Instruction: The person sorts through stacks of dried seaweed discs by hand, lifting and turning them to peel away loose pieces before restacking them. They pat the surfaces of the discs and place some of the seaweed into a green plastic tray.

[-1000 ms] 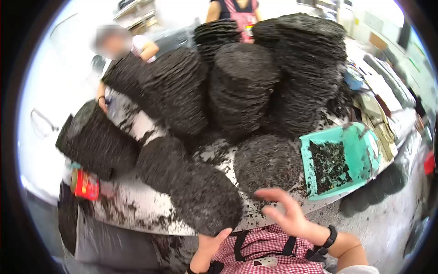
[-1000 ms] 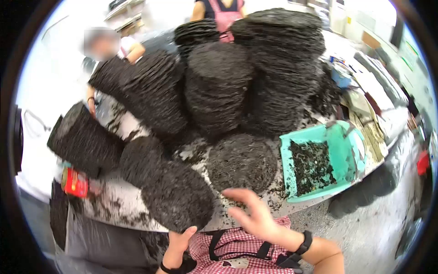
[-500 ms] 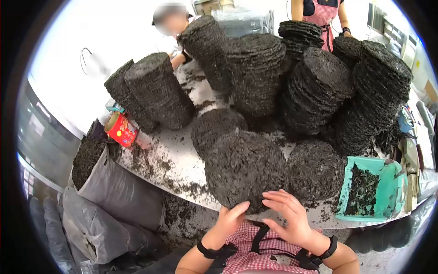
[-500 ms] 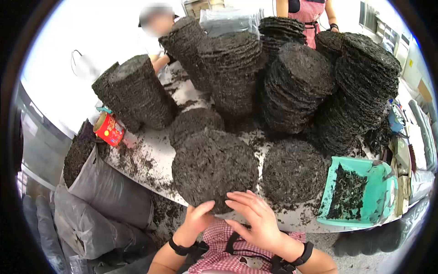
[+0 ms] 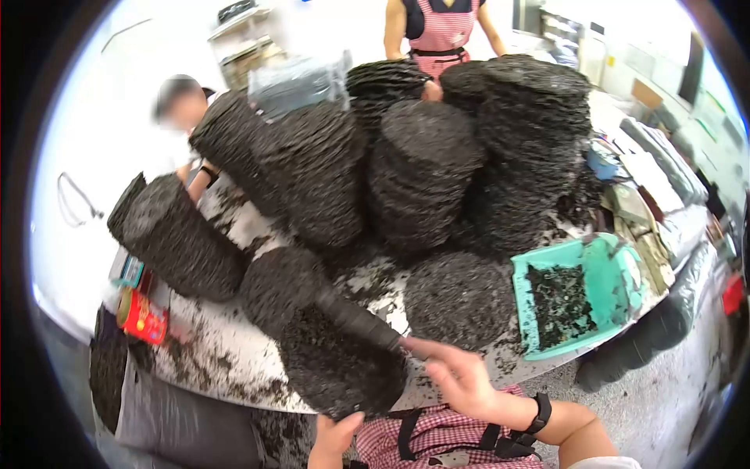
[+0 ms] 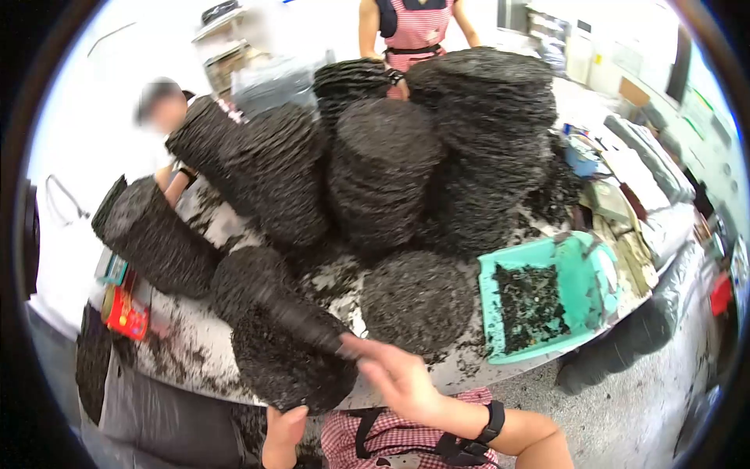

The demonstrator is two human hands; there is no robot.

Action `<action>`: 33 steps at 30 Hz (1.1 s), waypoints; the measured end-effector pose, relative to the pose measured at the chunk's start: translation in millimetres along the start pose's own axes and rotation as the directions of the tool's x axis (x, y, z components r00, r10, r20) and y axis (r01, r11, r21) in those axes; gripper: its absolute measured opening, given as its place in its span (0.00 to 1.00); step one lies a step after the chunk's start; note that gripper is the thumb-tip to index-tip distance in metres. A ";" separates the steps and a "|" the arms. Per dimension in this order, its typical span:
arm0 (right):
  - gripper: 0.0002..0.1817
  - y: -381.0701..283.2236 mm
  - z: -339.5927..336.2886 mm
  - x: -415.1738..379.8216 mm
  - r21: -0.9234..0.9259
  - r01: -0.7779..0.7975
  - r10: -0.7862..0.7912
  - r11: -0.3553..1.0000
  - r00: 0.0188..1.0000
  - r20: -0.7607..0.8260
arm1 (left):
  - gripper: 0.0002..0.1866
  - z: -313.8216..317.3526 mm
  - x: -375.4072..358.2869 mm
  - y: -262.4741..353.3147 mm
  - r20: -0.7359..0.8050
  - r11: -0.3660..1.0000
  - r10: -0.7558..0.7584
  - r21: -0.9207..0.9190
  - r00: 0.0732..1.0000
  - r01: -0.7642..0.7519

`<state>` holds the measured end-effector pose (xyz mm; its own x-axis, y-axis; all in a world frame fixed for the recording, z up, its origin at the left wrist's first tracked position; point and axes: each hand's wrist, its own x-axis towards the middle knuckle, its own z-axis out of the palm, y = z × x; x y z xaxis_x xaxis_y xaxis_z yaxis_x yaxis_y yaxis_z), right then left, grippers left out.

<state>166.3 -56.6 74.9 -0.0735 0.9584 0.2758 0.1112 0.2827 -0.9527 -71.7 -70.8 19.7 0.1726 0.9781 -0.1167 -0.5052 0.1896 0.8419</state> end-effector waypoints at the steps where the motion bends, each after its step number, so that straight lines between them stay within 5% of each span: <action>1: 0.16 -3.1 -13.8 0.4 -0.039 -0.210 0.203 0.977 0.969 -0.140 | 0.35 -0.3 3.8 1.4 -0.034 0.998 0.004 -0.056 0.999 -0.006; 2: 0.15 -6.2 -29.1 -2.8 -0.035 -0.425 0.400 0.905 0.875 -0.274 | 0.35 -1.0 5.4 3.6 -0.161 0.998 -0.057 -0.046 0.985 0.050; 4: 0.20 33.6 -57.9 -7.9 0.355 -0.342 0.472 0.870 0.787 -0.397 | 0.35 -1.8 13.4 7.8 -0.414 0.990 -0.137 -0.030 0.900 0.137; 6: 0.23 59.0 -73.3 -11.6 0.245 -0.163 0.279 0.956 0.764 -0.582 | 0.33 3.6 24.5 4.6 -0.335 1.000 -0.028 -0.008 0.942 0.027; 8: 0.27 72.5 -91.9 -30.5 0.180 -0.302 0.347 0.936 0.716 -0.605 | 0.35 6.7 28.4 0.5 -0.298 1.000 0.028 0.018 0.954 -0.024; 10: 0.26 79.7 -101.3 -41.8 0.164 -0.277 0.319 0.947 0.744 -0.587 | 0.34 8.0 37.4 -4.7 -0.291 0.995 0.046 0.103 0.956 -0.017; 12: 0.24 82.9 -105.0 -46.3 0.181 -0.276 0.330 0.944 0.759 -0.562 | 0.31 12.2 57.1 -14.4 -0.021 0.841 0.317 0.469 0.948 -0.270; 13: 0.23 83.0 -104.5 -46.1 0.180 -0.282 0.334 0.942 0.762 -0.555 | 0.32 25.5 62.4 -12.7 0.097 0.790 0.304 0.530 0.948 -0.308; 14: 0.23 83.0 -104.6 -46.4 0.176 -0.289 0.338 0.941 0.763 -0.552 | 0.32 40.4 68.9 -8.6 0.215 0.735 0.277 0.581 0.936 -0.351; 16: 0.22 88.0 -104.6 -45.6 0.137 -0.294 0.320 0.946 0.782 -0.535 | 0.38 64.0 89.6 5.8 0.637 0.222 0.052 0.744 0.769 -0.631; 18: 0.24 86.6 -105.4 -41.6 0.181 -0.319 0.366 0.930 0.773 -0.518 | 0.45 92.0 87.0 0.7 0.626 0.124 -0.143 0.780 0.767 -0.614; 19: 0.25 84.2 -104.6 -39.2 0.245 -0.310 0.395 0.918 0.753 -0.527 | 0.53 93.9 89.4 -4.5 0.640 0.156 -0.150 0.768 0.754 -0.621; 22: 0.30 96.1 -112.3 -32.7 0.290 -0.249 0.374 0.924 0.743 -0.555 | 0.58 79.4 108.1 -31.7 0.432 0.600 0.077 0.700 0.899 -0.388; 23: 0.32 102.9 -116.8 -27.8 0.274 -0.241 0.359 0.931 0.742 -0.566 | 0.60 63.7 122.6 -45.4 0.376 0.614 0.106 0.703 0.920 -0.358; 24: 0.33 104.5 -120.2 -24.7 0.260 -0.239 0.349 0.935 0.740 -0.575 | 0.58 63.4 128.8 -48.9 0.161 0.825 -0.007 0.558 0.987 -0.085; 25: 0.37 98.2 -124.0 -16.6 0.321 -0.246 0.390 0.915 0.743 -0.543 | 0.58 58.5 136.4 -52.0 0.089 0.897 -0.107 0.438 0.990 0.057; 26: 0.38 98.2 -125.6 -10.0 0.262 -0.266 0.370 0.928 0.753 -0.545 | 0.57 54.8 143.3 -54.4 0.032 0.936 -0.206 0.299 0.978 0.187; 28: 0.40 104.8 -130.2 5.9 0.134 -0.289 0.314 0.948 0.779 -0.542 | 0.58 60.2 149.6 -58.4 -0.008 0.920 -0.252 0.310 0.968 0.242; 30: 0.45 111.4 -126.8 10.2 0.090 -0.345 0.355 0.934 0.879 -0.318 | 0.60 71.8 152.1 -62.9 -0.024 0.916 -0.309 0.259 0.951 0.305; 31: 0.45 108.8 -118.8 9.5 -0.054 -0.331 0.310 0.942 0.919 -0.243 | 0.60 75.2 154.3 -66.3 0.068 0.931 -0.276 0.268 0.959 0.249; 32: 0.45 103.8 -110.8 4.7 -0.193 -0.308 0.281 0.931 0.947 -0.158 | 0.59 80.3 153.7 -67.9 0.005 0.907 -0.301 0.312 0.954 0.284; 33: 0.47 100.0 -108.5 3.4 -0.205 -0.320 0.290 0.925 0.943 -0.165 | 0.59 76.9 156.3 -69.7 0.007 0.917 -0.289 0.290 0.957 0.274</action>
<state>284.8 -20.8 -5.7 0.1268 0.9919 0.0048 0.3295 -0.0376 -0.9434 55.5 62.2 -16.7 0.3173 0.8810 -0.3508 -0.1702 0.4168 0.8929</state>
